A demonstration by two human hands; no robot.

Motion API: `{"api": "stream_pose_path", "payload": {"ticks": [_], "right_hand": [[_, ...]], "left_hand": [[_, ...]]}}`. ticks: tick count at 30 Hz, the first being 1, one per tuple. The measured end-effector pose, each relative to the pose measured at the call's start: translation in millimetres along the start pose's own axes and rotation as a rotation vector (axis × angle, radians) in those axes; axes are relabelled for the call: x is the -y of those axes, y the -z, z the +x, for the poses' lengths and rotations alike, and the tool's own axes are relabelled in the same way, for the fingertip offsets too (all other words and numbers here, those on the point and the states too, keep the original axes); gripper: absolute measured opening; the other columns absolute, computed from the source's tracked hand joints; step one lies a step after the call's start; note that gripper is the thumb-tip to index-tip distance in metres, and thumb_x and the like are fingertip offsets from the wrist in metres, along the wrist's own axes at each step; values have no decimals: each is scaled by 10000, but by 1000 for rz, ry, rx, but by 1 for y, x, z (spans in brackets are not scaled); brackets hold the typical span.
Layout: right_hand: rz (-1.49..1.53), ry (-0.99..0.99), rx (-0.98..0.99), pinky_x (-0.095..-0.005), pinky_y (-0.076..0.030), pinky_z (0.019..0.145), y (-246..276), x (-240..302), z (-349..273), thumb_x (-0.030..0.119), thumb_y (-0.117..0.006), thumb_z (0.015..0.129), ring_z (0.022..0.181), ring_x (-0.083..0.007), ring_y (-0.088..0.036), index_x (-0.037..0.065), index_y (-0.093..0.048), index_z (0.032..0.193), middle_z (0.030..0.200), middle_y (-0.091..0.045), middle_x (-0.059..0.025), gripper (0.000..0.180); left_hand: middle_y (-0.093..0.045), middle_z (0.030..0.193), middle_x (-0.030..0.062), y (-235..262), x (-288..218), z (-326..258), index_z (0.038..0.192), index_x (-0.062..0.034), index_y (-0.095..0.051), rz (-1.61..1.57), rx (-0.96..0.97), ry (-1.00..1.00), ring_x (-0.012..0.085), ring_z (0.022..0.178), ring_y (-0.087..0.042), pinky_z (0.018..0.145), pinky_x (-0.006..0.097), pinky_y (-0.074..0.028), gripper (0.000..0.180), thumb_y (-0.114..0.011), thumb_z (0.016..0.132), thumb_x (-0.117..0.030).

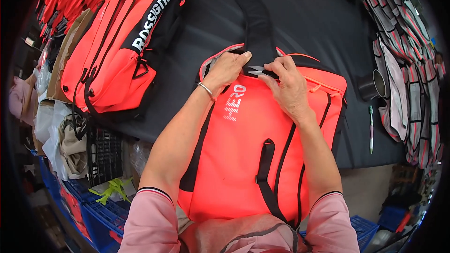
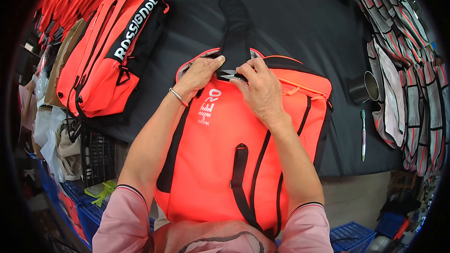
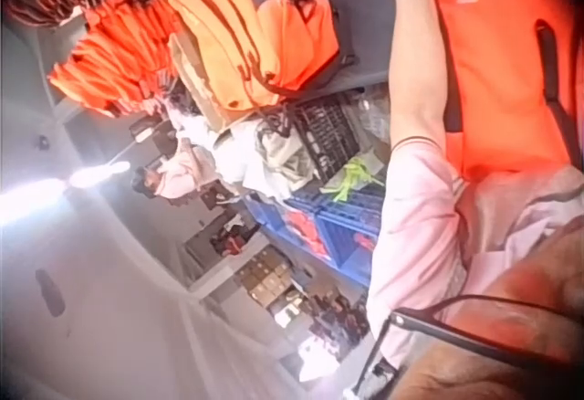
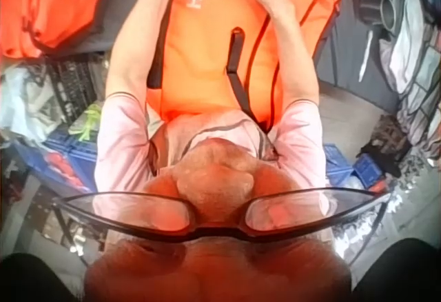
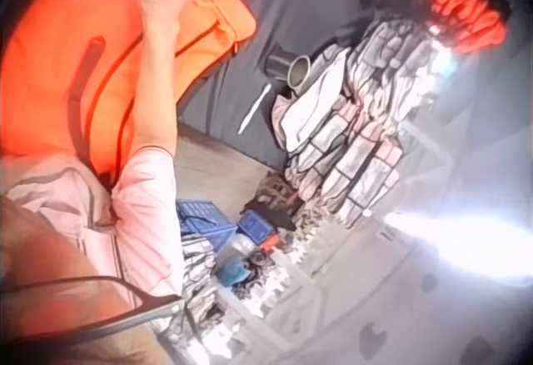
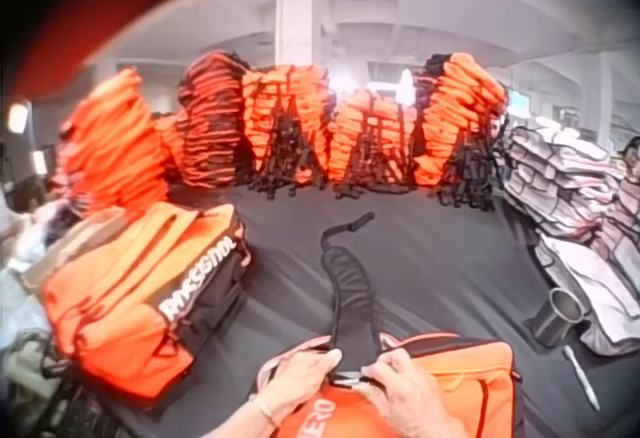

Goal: Inspecting and trimming loose threads on backpacks in a manufacturing setting.

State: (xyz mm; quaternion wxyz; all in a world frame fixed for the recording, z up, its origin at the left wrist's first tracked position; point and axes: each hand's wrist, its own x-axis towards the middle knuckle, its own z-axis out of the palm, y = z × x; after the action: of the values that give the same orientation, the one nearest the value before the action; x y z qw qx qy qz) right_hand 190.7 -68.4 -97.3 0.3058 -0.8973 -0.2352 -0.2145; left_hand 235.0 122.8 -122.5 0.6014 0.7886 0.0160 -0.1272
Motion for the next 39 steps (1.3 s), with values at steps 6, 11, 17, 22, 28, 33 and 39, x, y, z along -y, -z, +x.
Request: {"api": "stream_pose_path", "payload": {"ticks": [6,11,17,22,28,33,39], "right_hand": [[-89,65,76,-372,-469,666,5,0,13,157,-777,782,803,-235,-603,58,-637,882,930,-573,-49,198],[-73,85,130,-368,-471,667,6,-6,18,158,-773,790,799,-240,-601,52,-638,877,934,-579,-48,193],[254,-90,84,-371,-489,671,8,-10,12,124,-780,782,779,-246,-608,34,-653,901,938,-584,-53,195],[24,-18,117,-369,-484,647,5,-4,12,122,-783,778,775,-243,-611,39,-655,889,929,-584,-44,188],[40,-66,96,-377,-479,626,3,-5,12,134,-781,781,740,-241,-612,44,-648,857,906,-585,-47,177],[22,-17,85,-369,-478,626,1,-2,14,128,-780,784,732,-245,-611,33,-649,847,893,-587,-57,173],[238,-385,-126,-343,-509,749,5,-28,37,271,-785,822,874,-227,-629,0,-674,1033,997,-640,-136,360]], "left_hand": [[-456,587,62,6,0,-1,677,40,-514,56,9,-6,145,555,-392,578,348,-380,557,-504,974,-430],[-462,588,93,6,-3,-2,684,58,-509,75,19,12,168,552,-405,587,364,-388,566,-496,974,-427],[-530,611,141,4,1,0,714,87,-555,109,12,-44,219,562,-472,617,377,-416,592,-476,980,-436],[-579,633,168,6,1,1,741,85,-602,162,19,-62,242,586,-544,647,388,-443,603,-469,972,-457],[-486,589,9,4,-9,-5,638,-15,-568,87,9,58,99,548,-398,528,271,-357,571,-543,984,-468],[-575,655,61,8,2,2,721,38,-612,-5,-6,110,141,614,-494,613,303,-405,568,-525,974,-463],[-564,650,110,6,13,-3,762,54,-603,101,-41,-210,156,648,-515,671,350,-421,587,-521,964,-491]]}}
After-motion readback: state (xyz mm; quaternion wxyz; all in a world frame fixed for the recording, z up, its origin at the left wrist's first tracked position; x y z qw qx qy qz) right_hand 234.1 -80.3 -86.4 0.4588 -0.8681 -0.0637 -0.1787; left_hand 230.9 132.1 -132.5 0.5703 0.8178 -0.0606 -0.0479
